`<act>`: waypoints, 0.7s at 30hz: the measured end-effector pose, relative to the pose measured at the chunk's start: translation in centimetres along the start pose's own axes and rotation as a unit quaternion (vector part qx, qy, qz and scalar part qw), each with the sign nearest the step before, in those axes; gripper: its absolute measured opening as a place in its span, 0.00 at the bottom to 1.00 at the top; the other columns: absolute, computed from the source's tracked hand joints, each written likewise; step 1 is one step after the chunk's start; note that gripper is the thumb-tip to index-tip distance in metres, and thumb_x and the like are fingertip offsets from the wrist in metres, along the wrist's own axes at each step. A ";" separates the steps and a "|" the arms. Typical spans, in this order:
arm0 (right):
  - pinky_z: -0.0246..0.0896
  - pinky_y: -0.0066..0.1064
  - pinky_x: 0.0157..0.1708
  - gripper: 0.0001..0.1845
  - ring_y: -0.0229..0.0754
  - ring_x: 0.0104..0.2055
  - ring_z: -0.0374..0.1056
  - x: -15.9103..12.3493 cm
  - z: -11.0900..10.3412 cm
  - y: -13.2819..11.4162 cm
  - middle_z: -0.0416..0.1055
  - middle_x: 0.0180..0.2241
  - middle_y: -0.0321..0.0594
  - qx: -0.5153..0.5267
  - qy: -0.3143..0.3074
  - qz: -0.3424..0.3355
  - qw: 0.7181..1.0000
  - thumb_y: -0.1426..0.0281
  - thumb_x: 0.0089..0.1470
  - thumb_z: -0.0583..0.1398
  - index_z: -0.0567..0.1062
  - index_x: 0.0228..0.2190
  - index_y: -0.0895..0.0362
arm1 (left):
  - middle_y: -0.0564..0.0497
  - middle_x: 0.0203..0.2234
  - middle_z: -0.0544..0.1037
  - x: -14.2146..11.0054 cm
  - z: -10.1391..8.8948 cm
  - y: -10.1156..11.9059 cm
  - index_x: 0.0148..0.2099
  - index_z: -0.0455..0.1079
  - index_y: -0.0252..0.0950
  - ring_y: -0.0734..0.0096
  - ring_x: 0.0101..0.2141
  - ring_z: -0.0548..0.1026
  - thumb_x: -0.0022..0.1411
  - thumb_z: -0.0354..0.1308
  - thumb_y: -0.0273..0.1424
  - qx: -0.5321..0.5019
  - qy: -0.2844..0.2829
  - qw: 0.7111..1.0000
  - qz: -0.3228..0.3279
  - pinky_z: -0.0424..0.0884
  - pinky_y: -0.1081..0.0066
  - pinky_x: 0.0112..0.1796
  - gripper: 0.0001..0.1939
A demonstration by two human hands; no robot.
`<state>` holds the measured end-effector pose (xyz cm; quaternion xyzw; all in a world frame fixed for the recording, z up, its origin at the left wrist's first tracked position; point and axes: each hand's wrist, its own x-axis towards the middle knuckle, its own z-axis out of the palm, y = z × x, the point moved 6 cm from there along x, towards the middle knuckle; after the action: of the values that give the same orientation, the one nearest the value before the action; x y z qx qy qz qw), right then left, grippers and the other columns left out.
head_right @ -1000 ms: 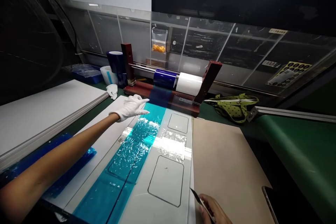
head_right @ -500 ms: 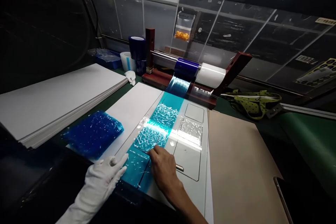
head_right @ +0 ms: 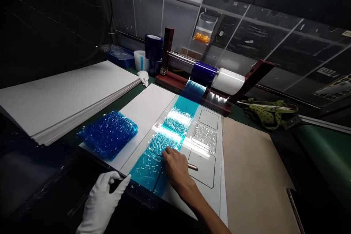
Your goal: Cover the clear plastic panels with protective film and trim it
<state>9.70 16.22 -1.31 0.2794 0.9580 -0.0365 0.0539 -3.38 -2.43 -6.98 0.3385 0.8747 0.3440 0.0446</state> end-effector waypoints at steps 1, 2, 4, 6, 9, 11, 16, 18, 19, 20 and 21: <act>0.40 0.31 0.23 0.15 0.39 0.34 0.67 -1.2 0.2 1.1 0.72 0.34 0.37 -0.003 -0.004 0.014 1.000 0.81 0.59 0.50 0.73 0.33 0.54 | 0.50 0.26 0.71 -0.3 0.3 -0.7 0.29 0.68 0.37 0.70 0.25 0.71 0.55 0.52 0.57 -0.032 -0.036 0.998 -0.046 0.69 0.74 0.23 0.27; 0.41 0.30 0.23 0.15 0.39 0.35 0.68 -2.5 0.3 2.2 0.73 0.35 0.36 -0.005 -0.007 0.028 1.000 0.82 0.58 0.50 0.73 0.33 0.54 | 0.52 0.22 0.68 -0.5 0.7 -1.3 0.27 0.67 0.37 0.72 0.22 0.68 0.54 0.52 0.59 -0.077 -0.082 0.989 -0.098 0.66 0.75 0.21 0.28; 0.43 0.29 0.24 0.16 0.39 0.35 0.69 -5.1 0.7 4.3 0.73 0.34 0.36 -0.014 -0.008 0.053 0.998 0.82 0.58 0.50 0.73 0.32 0.54 | 0.55 0.17 0.62 -1.2 1.6 -1.7 0.23 0.66 0.36 0.75 0.19 0.62 0.52 0.52 0.60 -0.182 -0.172 0.949 -0.192 0.64 0.76 0.20 0.30; 0.44 0.28 0.23 0.16 0.40 0.34 0.70 -7.5 1.1 6.0 0.72 0.32 0.36 -0.023 -0.002 0.073 0.997 0.81 0.58 0.49 0.74 0.32 0.53 | 0.56 0.15 0.57 -1.6 2.1 -1.2 0.22 0.66 0.35 0.77 0.18 0.58 0.48 0.55 0.61 -0.264 -0.217 0.907 -0.246 0.62 0.75 0.21 0.30; 0.47 0.27 0.23 0.16 0.40 0.31 0.70 -10.2 1.4 7.4 0.72 0.32 0.36 -0.009 0.025 0.097 0.995 0.75 0.62 0.48 0.74 0.33 0.52 | 0.57 0.16 0.58 -1.7 2.1 0.0 0.26 0.70 0.35 0.77 0.20 0.59 0.48 0.58 0.59 -0.305 -0.206 0.897 -0.243 0.65 0.75 0.24 0.28; 0.50 0.27 0.23 0.16 0.40 0.30 0.70 -11.4 1.4 7.7 0.72 0.32 0.37 0.019 0.053 0.115 0.992 0.71 0.64 0.47 0.74 0.35 0.51 | 0.55 0.19 0.65 -2.3 1.9 0.4 0.29 0.73 0.36 0.75 0.23 0.64 0.49 0.58 0.57 -0.317 -0.188 0.898 -0.240 0.68 0.75 0.28 0.26; 0.57 0.28 0.25 0.20 0.39 0.26 0.68 -13.5 1.0 7.6 0.72 0.31 0.40 0.105 0.133 0.147 0.974 0.62 0.65 0.45 0.75 0.36 0.50 | 0.54 0.28 0.79 -2.7 -2.3 2.6 0.35 0.79 0.45 0.67 0.29 0.76 0.52 0.62 0.47 -0.245 -0.040 0.968 -0.039 0.74 0.72 0.34 0.14; 0.59 0.27 0.25 0.20 0.39 0.25 0.68 -14.1 0.8 7.6 0.72 0.30 0.40 0.146 0.161 0.151 0.964 0.59 0.64 0.46 0.75 0.36 0.50 | 0.54 0.30 0.81 -1.7 -4.4 3.3 0.35 0.79 0.45 0.66 0.31 0.78 0.52 0.64 0.44 -0.257 -0.019 0.966 -0.017 0.76 0.72 0.35 0.12; 0.60 0.27 0.26 0.19 0.38 0.25 0.68 -14.4 0.8 7.6 0.72 0.30 0.40 0.166 0.171 0.151 0.960 0.58 0.64 0.47 0.75 0.36 0.51 | 0.54 0.31 0.81 -0.7 -5.3 3.1 0.36 0.79 0.43 0.65 0.32 0.79 0.52 0.64 0.44 -0.276 -0.023 0.960 -0.048 0.77 0.71 0.35 0.13; 0.60 0.27 0.26 0.19 0.38 0.26 0.68 -14.6 0.7 7.7 0.72 0.30 0.40 0.183 0.179 0.150 0.955 0.58 0.64 0.48 0.75 0.36 0.51 | 0.52 0.31 0.81 0.7 -6.2 2.8 0.36 0.79 0.41 0.63 0.34 0.79 0.50 0.64 0.46 -0.297 -0.028 0.950 -0.089 0.78 0.70 0.36 0.16; 0.61 0.27 0.26 0.18 0.38 0.26 0.68 -14.7 0.7 7.8 0.72 0.31 0.40 0.197 0.186 0.149 0.951 0.58 0.63 0.49 0.75 0.36 0.51 | 0.51 0.32 0.81 2.3 -7.2 2.6 0.38 0.78 0.39 0.61 0.37 0.79 0.50 0.64 0.47 -0.303 -0.034 0.946 -0.110 0.78 0.67 0.39 0.19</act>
<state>26.30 14.90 -0.50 0.4256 0.8723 -0.1638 -0.1764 -5.95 -3.73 0.46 0.2221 0.7590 0.5741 0.2120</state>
